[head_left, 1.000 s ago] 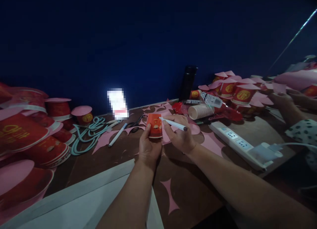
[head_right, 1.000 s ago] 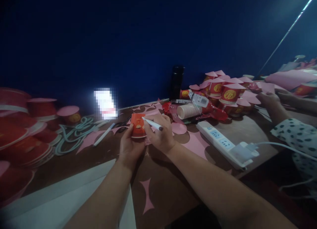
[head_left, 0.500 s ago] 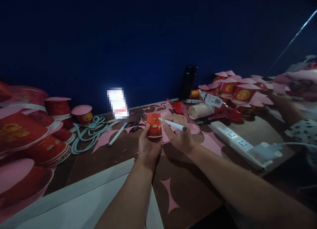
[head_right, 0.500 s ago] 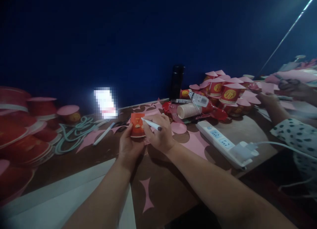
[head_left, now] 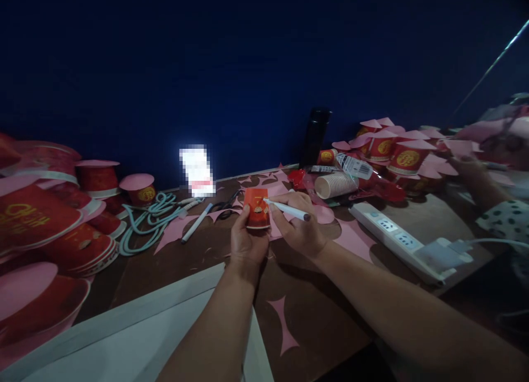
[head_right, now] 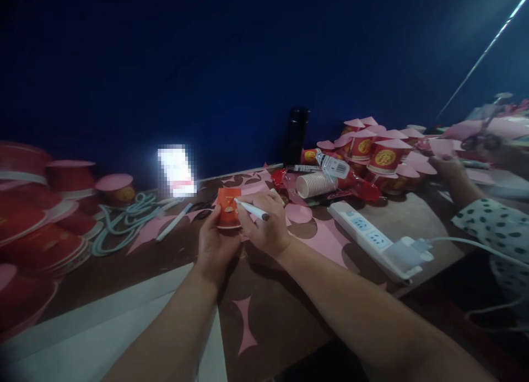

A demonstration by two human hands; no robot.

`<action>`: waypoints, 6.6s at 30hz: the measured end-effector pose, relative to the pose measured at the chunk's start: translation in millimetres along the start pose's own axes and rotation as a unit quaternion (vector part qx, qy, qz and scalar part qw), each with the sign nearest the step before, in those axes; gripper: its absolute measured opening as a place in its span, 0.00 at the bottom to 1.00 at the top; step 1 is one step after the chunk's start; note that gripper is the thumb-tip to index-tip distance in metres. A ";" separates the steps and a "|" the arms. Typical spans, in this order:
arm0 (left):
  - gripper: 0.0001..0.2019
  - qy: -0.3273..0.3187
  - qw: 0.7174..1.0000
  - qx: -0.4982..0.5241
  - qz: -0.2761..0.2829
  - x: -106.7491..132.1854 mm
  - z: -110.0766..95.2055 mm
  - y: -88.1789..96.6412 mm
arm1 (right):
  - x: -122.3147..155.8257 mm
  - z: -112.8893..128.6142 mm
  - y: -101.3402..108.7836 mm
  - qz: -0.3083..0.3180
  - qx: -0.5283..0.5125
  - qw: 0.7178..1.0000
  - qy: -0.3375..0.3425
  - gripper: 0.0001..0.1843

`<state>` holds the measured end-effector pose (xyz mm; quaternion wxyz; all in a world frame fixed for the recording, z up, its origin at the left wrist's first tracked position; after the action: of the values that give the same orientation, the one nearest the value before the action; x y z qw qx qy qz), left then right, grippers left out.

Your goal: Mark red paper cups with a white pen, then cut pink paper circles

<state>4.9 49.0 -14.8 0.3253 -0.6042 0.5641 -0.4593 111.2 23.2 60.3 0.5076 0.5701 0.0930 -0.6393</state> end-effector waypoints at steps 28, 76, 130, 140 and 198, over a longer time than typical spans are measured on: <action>0.07 0.001 1.000 0.015 0.018 -2.9 -0.7 2.6 | 2.6 1.4 -2.4 0.008 -0.014 1.000 0.007 0.06; 0.04 0.002 1.000 0.009 -0.019 -1.0 2.9 4.3 | 4.3 12.2 -6.1 0.000 -0.019 0.999 0.029 0.07; 0.08 0.000 1.000 0.016 0.014 -3.0 -2.3 2.0 | 3.7 8.3 -3.2 -0.011 -0.011 1.000 0.027 0.06; 0.06 -0.006 1.000 0.022 0.008 -1.6 -4.3 -0.2 | 2.4 6.8 -0.9 -0.009 -0.006 1.000 0.020 0.05; 0.07 -0.026 0.999 -0.031 -0.015 -2.4 -0.8 0.0 | -0.6 0.9 5.7 -0.046 -0.004 0.999 -0.009 0.07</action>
<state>4.4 51.5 -15.0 0.3143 -0.6342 0.5602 -0.4303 114.8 20.2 63.7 0.4810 0.5574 0.1168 -0.6665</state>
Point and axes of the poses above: each hand's wrist, its own x-axis away from the middle knuckle, its own y-axis out of the back of the hand, z = x × y, the point moved 5 cm from there along -x, towards the middle knuckle, and after that the axes turned 1 degree about y, right-handed, at the moved point
